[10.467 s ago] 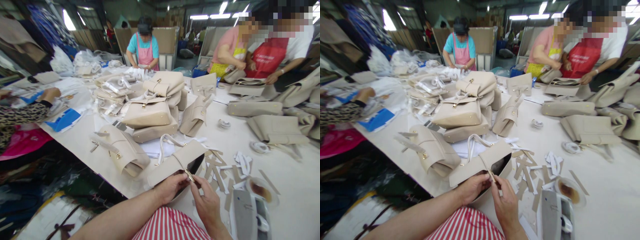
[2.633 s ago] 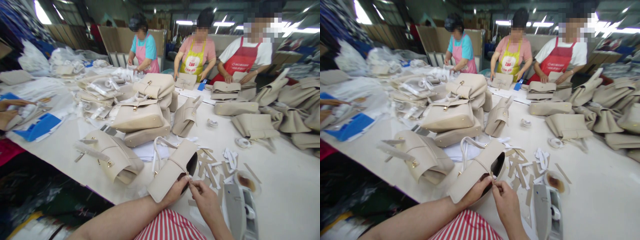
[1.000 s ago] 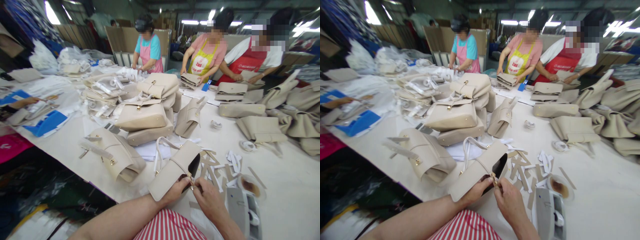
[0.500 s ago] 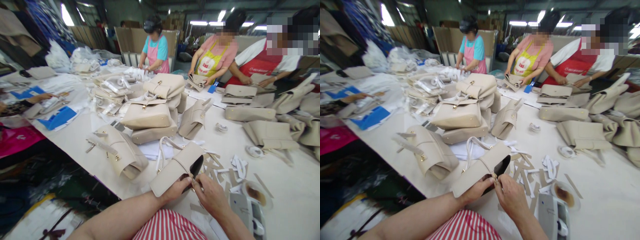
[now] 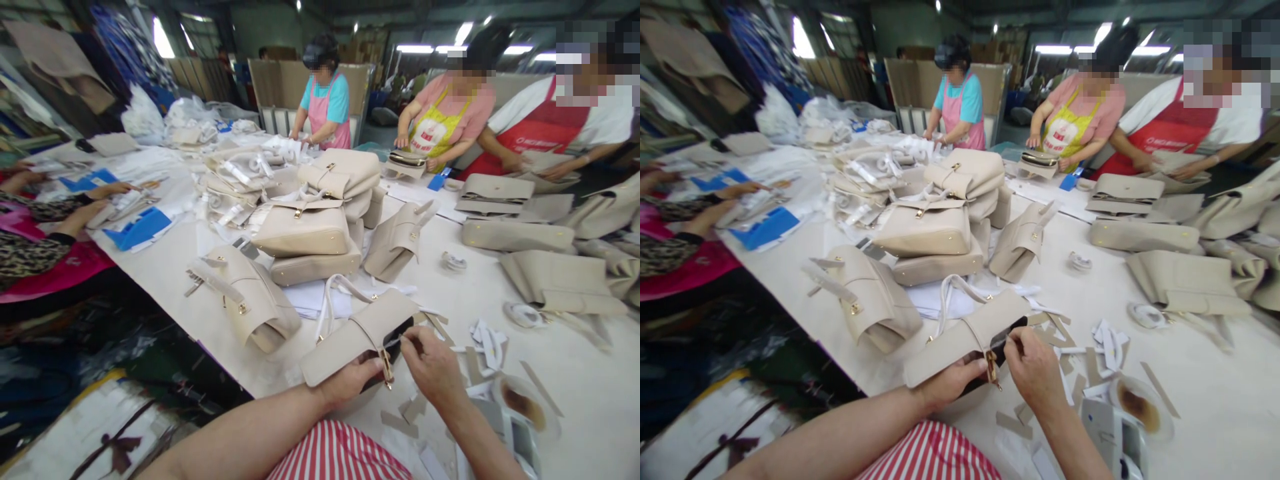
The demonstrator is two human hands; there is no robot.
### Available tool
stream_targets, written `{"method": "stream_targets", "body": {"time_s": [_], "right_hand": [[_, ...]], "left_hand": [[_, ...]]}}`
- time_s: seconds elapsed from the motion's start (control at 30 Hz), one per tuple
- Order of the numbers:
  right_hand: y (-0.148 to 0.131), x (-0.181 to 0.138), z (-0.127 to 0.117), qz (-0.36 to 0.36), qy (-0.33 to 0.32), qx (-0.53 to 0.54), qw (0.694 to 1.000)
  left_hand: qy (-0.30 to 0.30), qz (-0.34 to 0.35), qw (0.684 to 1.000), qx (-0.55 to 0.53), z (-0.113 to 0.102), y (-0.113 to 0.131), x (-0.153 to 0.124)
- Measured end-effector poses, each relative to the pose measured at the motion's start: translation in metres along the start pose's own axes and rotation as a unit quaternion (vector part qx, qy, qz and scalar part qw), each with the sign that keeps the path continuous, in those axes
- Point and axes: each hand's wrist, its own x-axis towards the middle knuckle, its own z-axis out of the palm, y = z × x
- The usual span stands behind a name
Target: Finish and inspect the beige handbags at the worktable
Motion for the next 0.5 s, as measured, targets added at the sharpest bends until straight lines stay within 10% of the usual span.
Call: {"method": "stream_targets", "body": {"time_s": [0.3, 0.5], "right_hand": [[0.004, -0.003, 0.005, -0.058, 0.069, -0.062, 0.994], [0.003, 0.025, -0.018, 0.043, 0.120, -0.014, 0.992]], "left_hand": [[-0.005, 0.004, 1.000, 0.004, -0.004, -0.012, 0.000], [0.004, 0.019, 0.998, 0.066, -0.001, -0.008, -0.003]]}}
